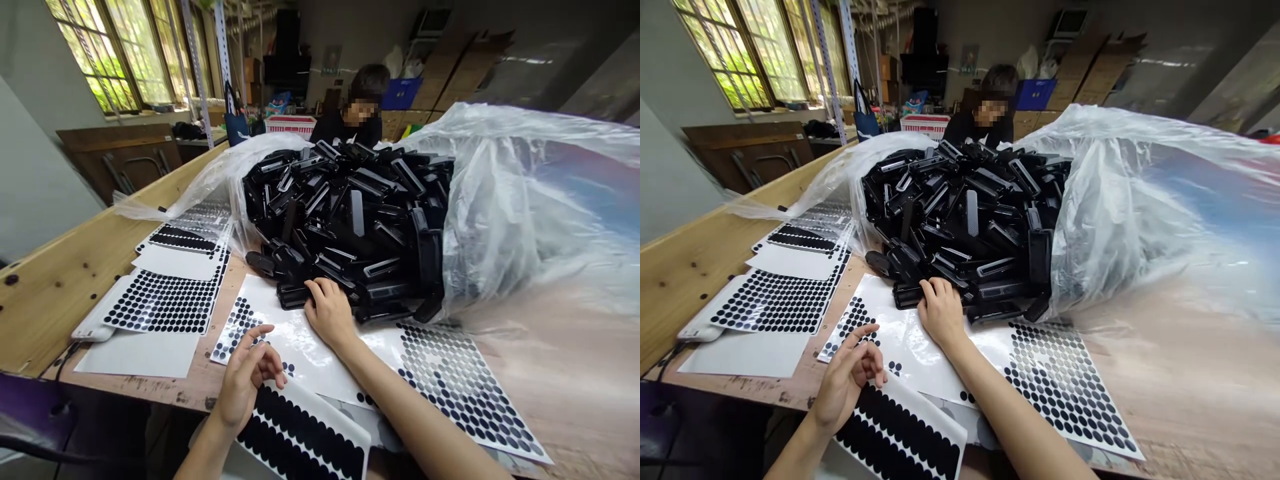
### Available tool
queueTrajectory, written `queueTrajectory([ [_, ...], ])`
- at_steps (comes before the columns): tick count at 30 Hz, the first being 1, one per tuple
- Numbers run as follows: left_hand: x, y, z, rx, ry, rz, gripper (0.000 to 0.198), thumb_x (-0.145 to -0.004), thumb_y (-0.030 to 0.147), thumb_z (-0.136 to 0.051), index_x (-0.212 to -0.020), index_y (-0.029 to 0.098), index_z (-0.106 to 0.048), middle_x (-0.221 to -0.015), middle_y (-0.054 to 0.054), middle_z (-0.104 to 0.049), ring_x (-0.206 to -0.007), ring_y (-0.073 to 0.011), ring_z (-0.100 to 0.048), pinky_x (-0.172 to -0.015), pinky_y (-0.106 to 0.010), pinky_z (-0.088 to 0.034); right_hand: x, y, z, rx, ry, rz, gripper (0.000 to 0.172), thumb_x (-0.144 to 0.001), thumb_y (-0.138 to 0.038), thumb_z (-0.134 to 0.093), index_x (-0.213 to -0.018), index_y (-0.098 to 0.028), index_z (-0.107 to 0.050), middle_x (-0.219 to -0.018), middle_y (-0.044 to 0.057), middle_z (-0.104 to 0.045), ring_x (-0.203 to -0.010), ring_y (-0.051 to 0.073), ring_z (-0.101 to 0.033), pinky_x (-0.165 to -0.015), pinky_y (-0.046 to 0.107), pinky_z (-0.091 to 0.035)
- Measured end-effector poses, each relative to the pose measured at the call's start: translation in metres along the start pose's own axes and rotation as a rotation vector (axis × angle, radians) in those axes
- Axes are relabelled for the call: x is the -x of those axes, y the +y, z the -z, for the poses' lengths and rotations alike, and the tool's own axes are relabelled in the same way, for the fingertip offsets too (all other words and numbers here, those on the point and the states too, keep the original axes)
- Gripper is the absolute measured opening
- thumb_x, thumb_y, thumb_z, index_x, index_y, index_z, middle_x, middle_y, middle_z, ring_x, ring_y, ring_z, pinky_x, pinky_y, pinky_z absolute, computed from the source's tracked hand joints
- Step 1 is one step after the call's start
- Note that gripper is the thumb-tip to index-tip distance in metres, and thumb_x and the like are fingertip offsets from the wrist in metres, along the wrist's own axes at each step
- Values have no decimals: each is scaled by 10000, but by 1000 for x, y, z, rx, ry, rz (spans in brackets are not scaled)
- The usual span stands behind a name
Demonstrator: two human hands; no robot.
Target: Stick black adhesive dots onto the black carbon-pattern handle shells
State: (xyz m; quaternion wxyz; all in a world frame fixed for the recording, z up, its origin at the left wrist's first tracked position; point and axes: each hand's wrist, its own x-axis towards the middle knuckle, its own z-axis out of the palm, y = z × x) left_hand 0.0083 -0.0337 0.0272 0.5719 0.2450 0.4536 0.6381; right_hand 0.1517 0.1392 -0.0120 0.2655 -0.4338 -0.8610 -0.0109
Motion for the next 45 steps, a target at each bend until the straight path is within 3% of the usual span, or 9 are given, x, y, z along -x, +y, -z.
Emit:
queueTrajectory([
  [3,1,-1,-1,-66,-8,-28,467,-889,472,-745,-1226,185,-597,-715,15,-678,-567,-145,-639,-639,-289,-535,3,1,0,-17,9,4,377,-969,-188,-482,-1305,-180,-653,-1249,152,-675,-1156,301,-592,-874,392,-522],
  [17,13,-20,-22,-329,153,-192,501,-677,482,-847,-980,144,-636,-640,-5,-666,-498,-142,-619,-566,-274,-488,21,5,11,-128,68,84,352,-946,-121,-495,-1245,-173,-671,-1237,172,-701,-1091,318,-656,-760,389,-525],
  [24,11,-20,-25,-298,246,-163,476,-716,439,-811,-1036,142,-620,-680,11,-658,-506,-131,-630,-587,-275,-521,25,10,10,-199,33,62,336,-959,-123,-528,-1268,-153,-655,-1257,152,-679,-1131,288,-641,-788,375,-514],
  [28,7,-20,-20,-234,279,-114,376,-846,388,-762,-1095,145,-620,-727,12,-655,-549,-136,-648,-626,-295,-560,26,15,4,-227,17,45,286,-974,-189,-613,-1257,-164,-640,-1265,103,-653,-1127,258,-628,-859,394,-531],
  [31,6,-21,-17,-193,299,-75,297,-982,383,-668,-1157,146,-633,-853,-11,-673,-657,-133,-655,-652,-297,-576,27,20,1,-267,23,49,223,-974,-271,-655,-1174,-172,-659,-1242,89,-644,-1140,258,-612,-889,413,-531],
  [35,6,-21,-15,-153,308,-49,310,-1021,397,-634,-1201,146,-643,-1023,-51,-683,-791,-146,-665,-697,-308,-595,26,27,-5,-339,53,80,208,-947,-338,-700,-1070,-172,-677,-1172,78,-658,-1139,263,-608,-909,433,-528],
  [40,8,-19,-13,-115,266,-53,301,-972,391,-680,-1146,151,-625,-811,-7,-669,-637,-141,-664,-672,-312,-585,24,31,-11,-438,120,173,209,-948,-362,-689,-1036,-172,-691,-1075,63,-689,-1061,241,-640,-930,441,-521],
  [45,9,-15,-11,-107,204,-45,391,-824,409,-784,-1057,152,-605,-716,-10,-672,-576,-184,-701,-635,-323,-573,24,25,-7,-527,179,252,242,-955,-362,-542,-942,-193,-715,-920,91,-744,-894,268,-703,-826,433,-556],
])
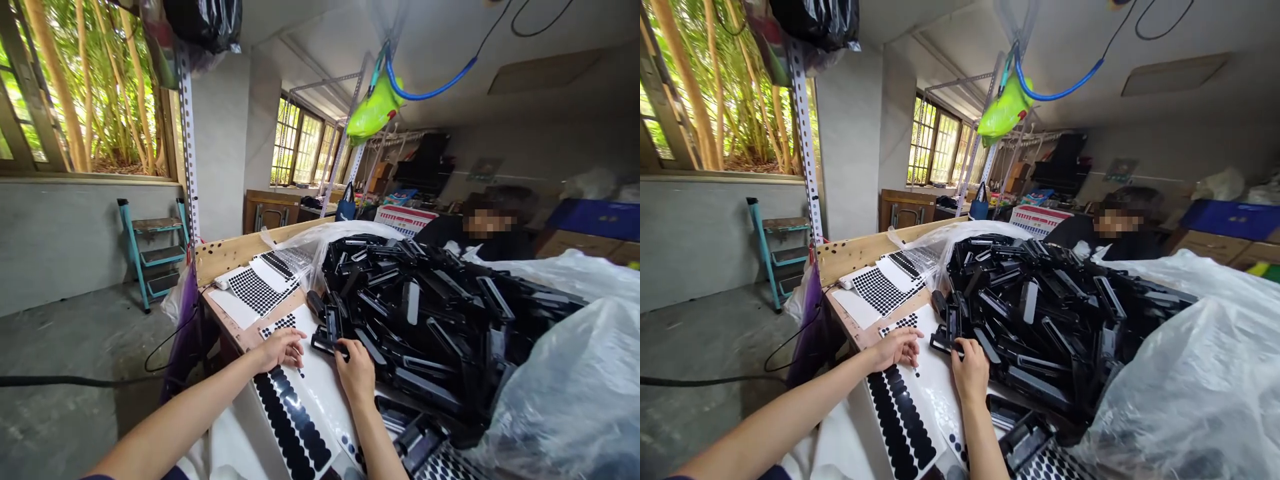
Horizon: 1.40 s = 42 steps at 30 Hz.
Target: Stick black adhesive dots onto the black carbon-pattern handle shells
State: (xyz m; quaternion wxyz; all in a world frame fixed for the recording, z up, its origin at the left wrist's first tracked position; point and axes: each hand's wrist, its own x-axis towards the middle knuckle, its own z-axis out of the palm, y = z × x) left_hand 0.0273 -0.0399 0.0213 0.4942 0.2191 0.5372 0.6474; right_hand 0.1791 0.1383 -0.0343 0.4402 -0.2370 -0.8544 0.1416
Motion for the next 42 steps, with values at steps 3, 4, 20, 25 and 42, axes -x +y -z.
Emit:
queueTrajectory([
  [3,-2,1,2,-6,-36,-1,403,-782,421,-785,-1022,151,-604,-700,-16,-674,-559,-186,-694,-614,-323,-563,-6,-10,3,-51,36,28,315,-966,-387,-452,-924,-219,-715,-904,100,-772,-856,279,-738,-782,423,-580],
  [4,-3,1,3,-7,-48,-4,420,-768,437,-787,-1016,151,-605,-700,-16,-674,-554,-184,-688,-609,-321,-559,-9,-13,4,-65,47,29,325,-967,-396,-439,-924,-225,-712,-906,98,-779,-852,277,-747,-775,418,-586],
  [20,-16,-13,25,112,-65,-108,521,-891,648,-673,-1071,160,-709,-1006,-81,-738,-902,-209,-690,-771,-292,-561,-3,-141,10,-324,-413,1,203,-874,-264,-733,-1074,-255,-766,-1182,120,-737,-1052,260,-713,-891,388,-605],
  [25,-19,-14,34,324,-252,112,584,-848,683,-593,-976,119,-675,-713,-85,-707,-483,-157,-577,-452,-261,-427,-60,-105,3,-330,-279,-404,294,-1003,-436,-582,-943,-202,-750,-750,45,-734,-569,164,-631,-590,309,-562],
  [42,-20,-9,37,402,-264,84,481,-845,604,-555,-941,140,-635,-604,-48,-647,-485,-153,-556,-484,-257,-458,-130,-67,-91,-43,-701,-356,106,-716,-237,-761,-635,-203,-703,-616,11,-693,-596,161,-606,-601,283,-428],
])
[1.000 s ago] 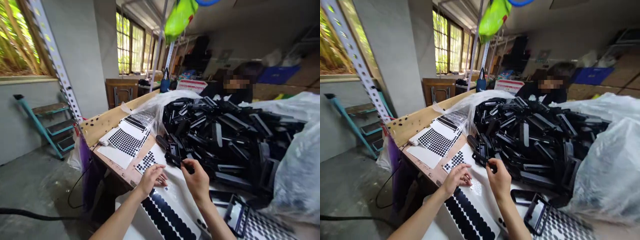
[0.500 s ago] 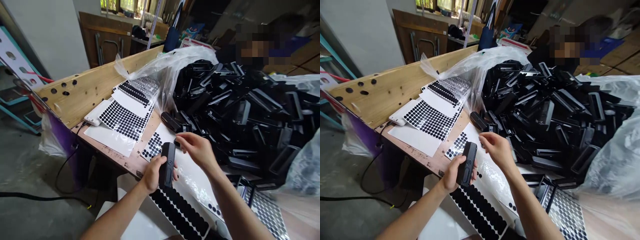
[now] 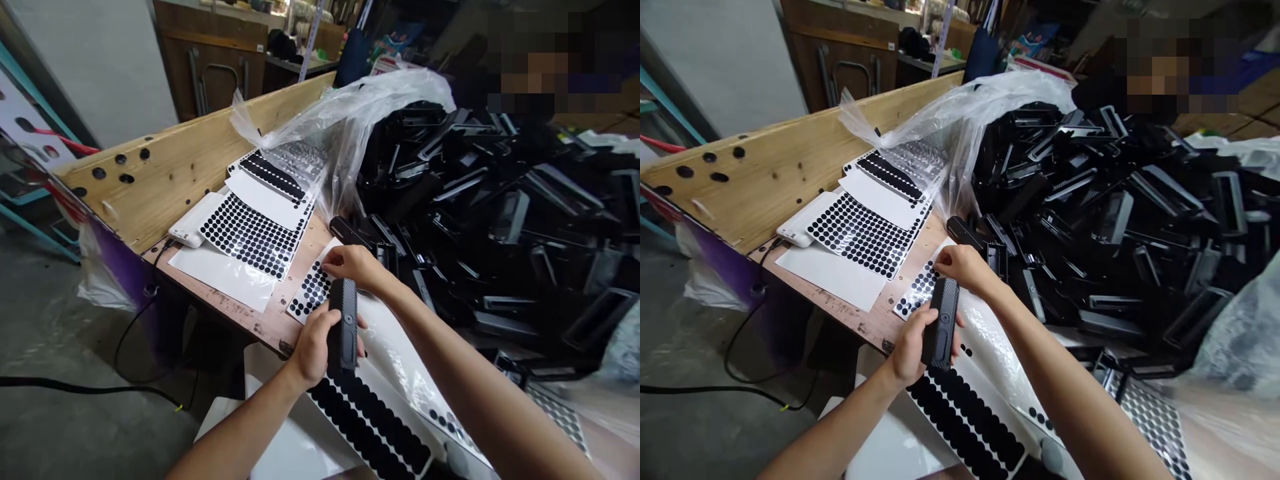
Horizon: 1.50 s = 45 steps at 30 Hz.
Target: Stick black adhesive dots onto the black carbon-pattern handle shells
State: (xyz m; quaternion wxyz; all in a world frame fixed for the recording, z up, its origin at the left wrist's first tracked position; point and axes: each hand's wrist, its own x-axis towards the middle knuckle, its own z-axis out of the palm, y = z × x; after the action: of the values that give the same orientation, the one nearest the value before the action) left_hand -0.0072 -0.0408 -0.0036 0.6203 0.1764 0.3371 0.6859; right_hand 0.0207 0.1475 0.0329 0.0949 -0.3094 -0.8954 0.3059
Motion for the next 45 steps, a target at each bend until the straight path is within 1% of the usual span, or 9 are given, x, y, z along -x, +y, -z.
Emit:
queueTrajectory([
  [3,0,-1,-1,-17,16,-19,486,-861,609,-553,-963,141,-631,-613,-44,-658,-491,-154,-578,-492,-253,-482,33,-6,16,-150,116,-66,257,-832,-437,-706,-786,-184,-701,-663,14,-661,-551,137,-547,-539,278,-409],
  [5,-1,-2,-2,-39,-3,-18,490,-871,608,-557,-975,136,-633,-614,-41,-660,-484,-152,-582,-480,-249,-486,65,-11,27,-423,155,-186,388,-813,-566,-735,-819,-183,-678,-640,-6,-592,-510,113,-478,-481,262,-368],
  [7,-1,-3,-2,-66,-2,-15,469,-878,596,-571,-981,142,-627,-613,-34,-661,-484,-156,-595,-471,-249,-498,95,-17,33,-720,23,-328,473,-695,-614,-846,-754,-184,-657,-609,-21,-545,-502,96,-441,-453,243,-336],
  [9,0,-5,-3,-101,20,-17,418,-892,572,-585,-975,163,-609,-610,-21,-660,-484,-163,-611,-459,-250,-509,119,-24,34,-854,-125,-411,503,-628,-610,-906,-705,-179,-661,-580,-26,-530,-493,87,-424,-446,236,-331],
  [12,1,-7,-4,-159,21,-27,352,-921,534,-587,-947,184,-595,-600,-1,-646,-485,-165,-624,-447,-242,-514,137,-30,29,-856,-111,-404,492,-636,-610,-915,-698,-173,-699,-567,-24,-541,-496,85,-435,-463,242,-370],
  [16,1,-8,-5,-194,-13,-20,353,-940,532,-580,-940,180,-615,-606,-1,-646,-480,-160,-630,-426,-229,-499,143,-26,24,-801,-22,-349,500,-634,-638,-909,-716,-177,-734,-622,5,-611,-530,108,-501,-480,255,-427],
  [22,-1,-10,-6,-219,-14,-13,384,-928,559,-595,-944,177,-630,-626,-7,-656,-506,-170,-652,-429,-234,-507,146,-20,23,-753,-22,-312,520,-680,-677,-863,-731,-175,-741,-681,37,-672,-545,124,-551,-480,261,-465],
  [33,1,-8,-6,-221,-11,-26,369,-948,533,-584,-954,169,-644,-634,-15,-661,-514,-168,-655,-426,-228,-493,145,-30,25,-662,10,-294,586,-663,-754,-832,-720,-182,-719,-667,40,-687,-512,131,-574,-497,277,-517],
  [45,1,-10,-5,-212,-11,-46,336,-965,505,-572,-956,177,-646,-627,-5,-653,-508,-161,-630,-448,-236,-508,150,-33,21,-488,91,-192,404,-823,-595,-778,-740,-208,-696,-566,9,-637,-516,155,-598,-496,270,-485],
])
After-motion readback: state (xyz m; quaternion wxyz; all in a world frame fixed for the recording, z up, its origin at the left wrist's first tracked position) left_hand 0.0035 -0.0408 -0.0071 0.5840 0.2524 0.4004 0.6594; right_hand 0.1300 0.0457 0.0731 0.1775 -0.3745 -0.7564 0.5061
